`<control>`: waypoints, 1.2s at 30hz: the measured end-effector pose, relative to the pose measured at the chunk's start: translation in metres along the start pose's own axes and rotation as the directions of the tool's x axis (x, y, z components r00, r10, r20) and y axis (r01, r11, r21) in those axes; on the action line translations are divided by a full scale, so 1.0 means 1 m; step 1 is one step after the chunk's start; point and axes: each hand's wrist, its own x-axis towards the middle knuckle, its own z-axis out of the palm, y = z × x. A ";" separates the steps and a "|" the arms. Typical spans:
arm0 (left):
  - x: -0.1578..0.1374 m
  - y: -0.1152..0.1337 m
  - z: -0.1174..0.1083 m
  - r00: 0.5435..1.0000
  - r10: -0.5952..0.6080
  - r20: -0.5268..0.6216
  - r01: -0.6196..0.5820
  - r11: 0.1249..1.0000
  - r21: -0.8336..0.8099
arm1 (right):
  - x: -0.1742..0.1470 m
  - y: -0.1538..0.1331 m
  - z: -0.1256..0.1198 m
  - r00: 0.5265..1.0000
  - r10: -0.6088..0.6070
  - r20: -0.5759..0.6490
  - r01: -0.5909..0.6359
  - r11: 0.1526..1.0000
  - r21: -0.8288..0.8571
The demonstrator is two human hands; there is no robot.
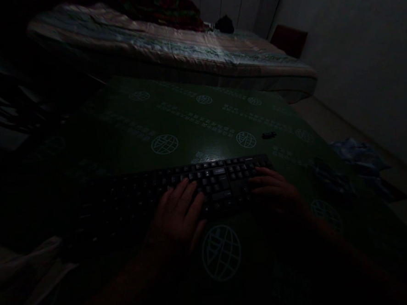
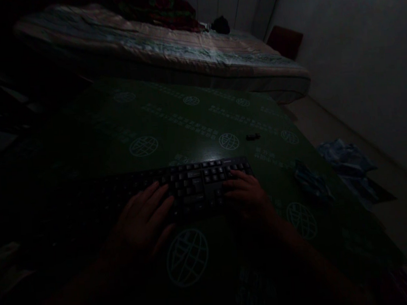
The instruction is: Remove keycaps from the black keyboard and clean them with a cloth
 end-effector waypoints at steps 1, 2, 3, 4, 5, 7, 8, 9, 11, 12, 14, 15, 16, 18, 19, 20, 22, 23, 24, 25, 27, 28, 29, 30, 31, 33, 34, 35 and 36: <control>0.000 0.000 0.000 1.000 0.002 0.002 -0.002 1.000 0.005 | 0.000 0.000 0.000 1.000 0.009 0.001 -0.009 1.000 0.004; 0.000 -0.001 0.000 1.000 0.007 0.003 -0.007 1.000 0.011 | 0.001 0.000 0.000 1.000 0.013 -0.001 -0.013 1.000 0.007; 0.000 -0.001 0.001 1.000 0.008 0.001 -0.008 1.000 0.016 | 0.001 0.000 0.000 1.000 0.016 -0.004 -0.016 1.000 0.008; 0.000 -0.001 0.001 1.000 0.009 -0.003 -0.009 1.000 0.019 | 0.001 0.000 0.000 1.000 0.018 -0.007 -0.018 1.000 0.007; 0.000 -0.001 0.002 1.000 0.009 -0.007 -0.009 1.000 0.019 | 0.002 0.001 -0.001 1.000 0.017 -0.008 -0.017 1.000 0.007; 0.000 -0.001 0.002 1.000 0.007 -0.011 -0.007 1.000 0.018 | 0.002 0.002 -0.001 1.000 0.006 -0.001 -0.006 1.000 0.013; 0.000 0.000 0.002 1.000 0.010 -0.014 -0.010 1.000 0.016 | 0.002 0.002 -0.001 1.000 0.004 0.005 -0.004 1.000 0.018; 0.000 0.000 0.002 1.000 0.009 -0.018 -0.008 1.000 0.016 | 0.001 0.003 -0.001 1.000 0.004 0.012 -0.004 1.000 0.025; 0.000 0.000 0.001 1.000 0.012 -0.016 -0.012 1.000 0.011 | 0.000 0.003 -0.001 1.000 0.007 0.014 -0.007 0.999 0.037; 0.000 0.000 0.001 1.000 0.016 -0.012 -0.016 1.000 0.006 | -0.001 0.003 -0.001 1.000 0.012 0.012 -0.012 0.999 0.039; 0.000 0.000 0.001 1.000 0.011 -0.011 -0.011 1.000 -0.008 | -0.001 0.003 -0.001 1.000 0.026 0.009 -0.027 0.999 0.044; 0.000 0.000 0.001 1.000 0.003 -0.014 -0.003 1.000 -0.016 | -0.001 0.003 -0.002 0.999 0.037 0.010 -0.037 0.998 0.047; 0.000 0.000 0.001 1.000 -0.004 -0.019 0.003 1.000 -0.023 | -0.001 0.002 -0.002 0.999 0.050 0.014 -0.051 0.998 0.048; 0.000 0.000 0.002 1.000 -0.013 -0.020 0.013 0.999 -0.031 | 0.001 0.001 -0.002 0.997 0.068 0.020 -0.069 0.996 0.049; 0.000 0.000 0.002 1.000 -0.016 -0.016 0.016 0.999 -0.033 | 0.001 0.000 -0.002 0.997 0.071 0.023 -0.072 0.996 0.046; 0.000 0.001 0.002 1.000 -0.017 -0.011 0.016 0.999 -0.033 | 0.002 0.000 -0.003 0.998 0.065 0.024 -0.066 0.997 0.044; 0.000 0.001 0.002 1.000 -0.024 -0.012 0.024 0.999 -0.034 | 0.003 -0.001 -0.003 0.999 0.048 0.024 -0.049 0.998 0.042; 0.000 0.002 0.002 0.999 -0.031 -0.017 0.030 0.999 -0.036 | 0.003 -0.002 -0.003 0.999 0.044 0.022 -0.045 0.998 0.039; 0.000 0.002 0.003 0.999 -0.032 -0.023 0.031 0.999 -0.038 | 0.003 -0.002 -0.003 0.999 0.047 0.018 -0.047 0.998 0.035; 0.000 0.002 0.003 0.999 -0.031 -0.027 0.030 0.999 -0.039 | 0.003 -0.002 -0.003 0.999 0.053 0.012 -0.053 0.998 0.030; 0.000 0.002 0.003 0.999 -0.027 -0.032 0.026 0.999 -0.039 | 0.002 -0.002 -0.002 0.997 0.072 0.001 -0.072 0.997 0.020; 0.000 0.002 0.003 0.999 -0.025 -0.032 0.023 0.999 -0.039 | 0.002 -0.001 -0.001 0.997 0.074 -0.003 -0.074 0.997 0.018; -0.001 0.002 0.003 0.999 -0.024 -0.031 0.023 0.999 -0.038 | 0.002 -0.001 -0.001 0.998 0.069 -0.006 -0.069 0.997 0.018; -0.001 0.002 0.003 0.999 -0.024 -0.027 0.023 0.999 -0.036 | 0.002 -0.001 -0.001 0.998 0.060 -0.008 -0.059 0.998 0.020; -0.001 0.002 0.003 0.999 -0.025 -0.023 0.025 0.999 -0.035 | 0.002 0.000 -0.001 0.999 0.051 -0.007 -0.050 0.999 0.020; -0.001 0.001 0.003 0.999 -0.029 -0.013 0.028 0.999 -0.030 | 0.001 0.000 -0.001 0.999 0.033 -0.003 -0.033 0.999 0.021; -0.001 0.001 0.003 1.000 -0.023 -0.008 0.022 0.999 -0.025 | 0.000 0.000 -0.001 1.000 0.028 -0.003 -0.028 0.999 0.022; -0.001 0.001 0.003 1.000 -0.015 -0.004 0.015 1.000 -0.018 | -0.001 -0.001 -0.002 1.000 0.026 -0.006 -0.026 0.999 0.024; -0.001 0.000 0.003 1.000 -0.009 -0.001 0.009 1.000 -0.011 | -0.002 -0.001 -0.002 1.000 0.026 -0.014 -0.025 0.999 0.029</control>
